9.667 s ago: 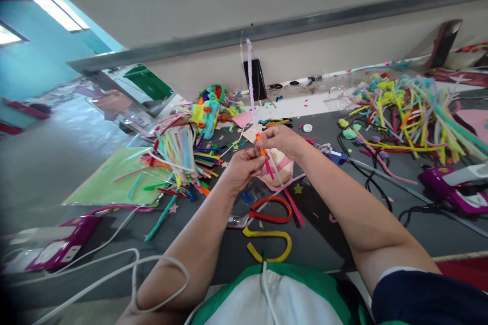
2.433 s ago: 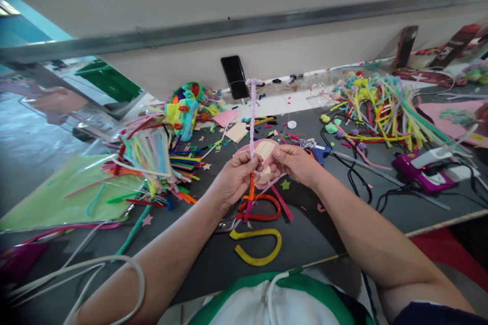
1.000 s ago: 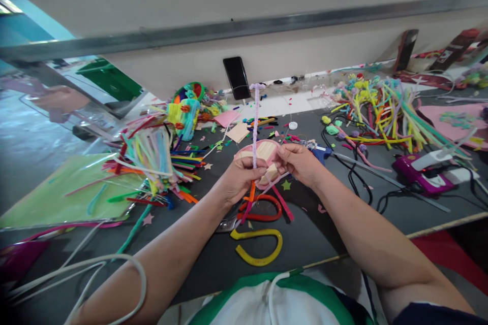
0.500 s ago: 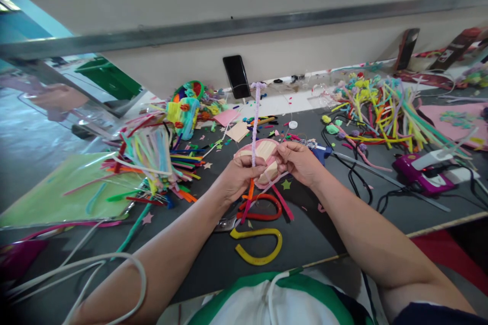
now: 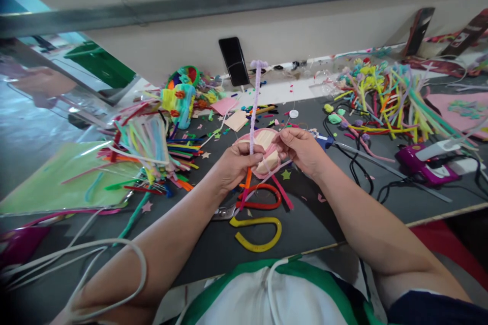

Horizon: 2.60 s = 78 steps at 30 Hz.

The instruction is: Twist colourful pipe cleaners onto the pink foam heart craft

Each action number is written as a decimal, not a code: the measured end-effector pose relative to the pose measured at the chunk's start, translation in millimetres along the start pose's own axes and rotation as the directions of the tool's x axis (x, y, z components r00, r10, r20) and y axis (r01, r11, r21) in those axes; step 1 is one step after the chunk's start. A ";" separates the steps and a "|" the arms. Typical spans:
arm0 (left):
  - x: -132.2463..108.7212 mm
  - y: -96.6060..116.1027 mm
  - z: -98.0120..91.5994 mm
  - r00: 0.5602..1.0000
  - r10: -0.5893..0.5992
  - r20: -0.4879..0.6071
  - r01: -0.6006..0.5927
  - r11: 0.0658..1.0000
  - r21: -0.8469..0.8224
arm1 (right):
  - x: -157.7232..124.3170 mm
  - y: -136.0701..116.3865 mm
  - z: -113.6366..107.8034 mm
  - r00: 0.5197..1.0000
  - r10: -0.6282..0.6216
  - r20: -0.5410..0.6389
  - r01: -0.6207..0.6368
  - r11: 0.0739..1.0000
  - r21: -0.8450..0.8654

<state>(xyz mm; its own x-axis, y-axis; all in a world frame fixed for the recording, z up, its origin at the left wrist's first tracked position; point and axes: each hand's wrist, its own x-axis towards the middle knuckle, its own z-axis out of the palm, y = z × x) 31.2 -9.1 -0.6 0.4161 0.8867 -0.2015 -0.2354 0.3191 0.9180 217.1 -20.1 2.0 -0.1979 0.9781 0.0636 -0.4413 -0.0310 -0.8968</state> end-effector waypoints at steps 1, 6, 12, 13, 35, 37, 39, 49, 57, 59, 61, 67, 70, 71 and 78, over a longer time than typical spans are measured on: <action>-0.9 0.9 0.8 1.000 -0.004 0.005 0.004 1.000 -0.001 | -0.3 -0.2 0.3 1.000 -0.008 0.004 0.008 1.000 -0.001; -3.8 3.8 3.5 1.000 0.000 -0.007 0.000 1.000 0.003 | -1.4 0.3 0.2 1.000 0.001 0.018 -0.001 1.000 -0.006; -2.7 0.5 1.6 1.000 0.004 0.029 -0.004 1.000 -0.006 | -0.8 0.8 0.2 1.000 -0.002 0.020 0.001 1.000 0.013; -2.8 -0.2 1.9 0.999 0.012 0.039 -0.012 1.000 -0.008 | -0.6 0.9 0.3 1.000 -0.002 0.014 0.002 1.000 0.008; -2.3 -3.3 -0.5 0.996 0.023 0.086 -0.028 0.998 0.055 | 2.0 0.9 -7.4 0.999 -0.039 0.037 0.043 0.993 -0.109; -2.2 -3.3 -0.1 0.996 0.027 0.081 -0.032 0.998 0.061 | 2.4 0.5 -8.3 0.996 -0.080 0.030 0.083 0.989 -0.123; -2.3 -3.3 0.4 0.996 0.027 0.081 -0.032 0.997 0.066 | 2.6 -0.2 -8.6 0.993 -0.115 0.021 0.117 0.985 -0.130; -3.3 -2.2 2.2 0.998 0.001 0.068 -0.005 0.998 0.062 | 1.8 -1.8 -7.7 0.988 -0.143 0.065 0.151 0.978 -0.141; -5.0 -1.0 3.2 0.997 -0.020 0.074 0.015 0.998 0.069 | 0.6 -2.4 -4.1 0.991 -0.110 0.081 0.127 0.959 -0.253; -5.0 -0.4 3.8 0.997 -0.024 0.069 0.019 0.997 0.071 | 0.0 -3.9 -2.4 0.993 -0.095 0.069 0.112 0.950 -0.291; -4.8 -0.1 4.2 0.998 -0.022 0.066 0.017 0.997 0.069 | -0.1 -4.7 -1.3 0.994 -0.095 0.052 0.107 0.941 -0.320; -2.7 -3.6 1.9 0.997 -0.020 0.080 0.013 0.996 0.088 | 1.6 -0.4 -2.3 0.984 -0.178 0.013 0.169 0.905 -0.391; -2.1 -5.5 0.7 0.996 -0.018 0.084 0.010 0.995 0.097 | 1.6 2.4 -3.3 0.977 -0.212 -0.003 0.190 0.883 -0.429; -2.1 -5.6 0.7 0.996 -0.018 0.083 0.009 0.995 0.098 | 1.4 2.9 -3.1 0.976 -0.217 -0.007 0.192 0.878 -0.439; -4.8 -4.0 4.0 0.996 -0.026 0.089 0.023 0.999 0.027 | 0.0 1.6 0.6 0.970 -0.240 -0.032 0.199 0.865 -0.460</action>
<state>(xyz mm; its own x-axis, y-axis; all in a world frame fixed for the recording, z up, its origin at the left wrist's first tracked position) 33.7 -15.9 -1.9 0.4983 0.8450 -0.1940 -0.2016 0.3306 0.9220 215.9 -20.3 0.9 -0.0584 0.9630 0.2631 -0.0190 0.2624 -0.9648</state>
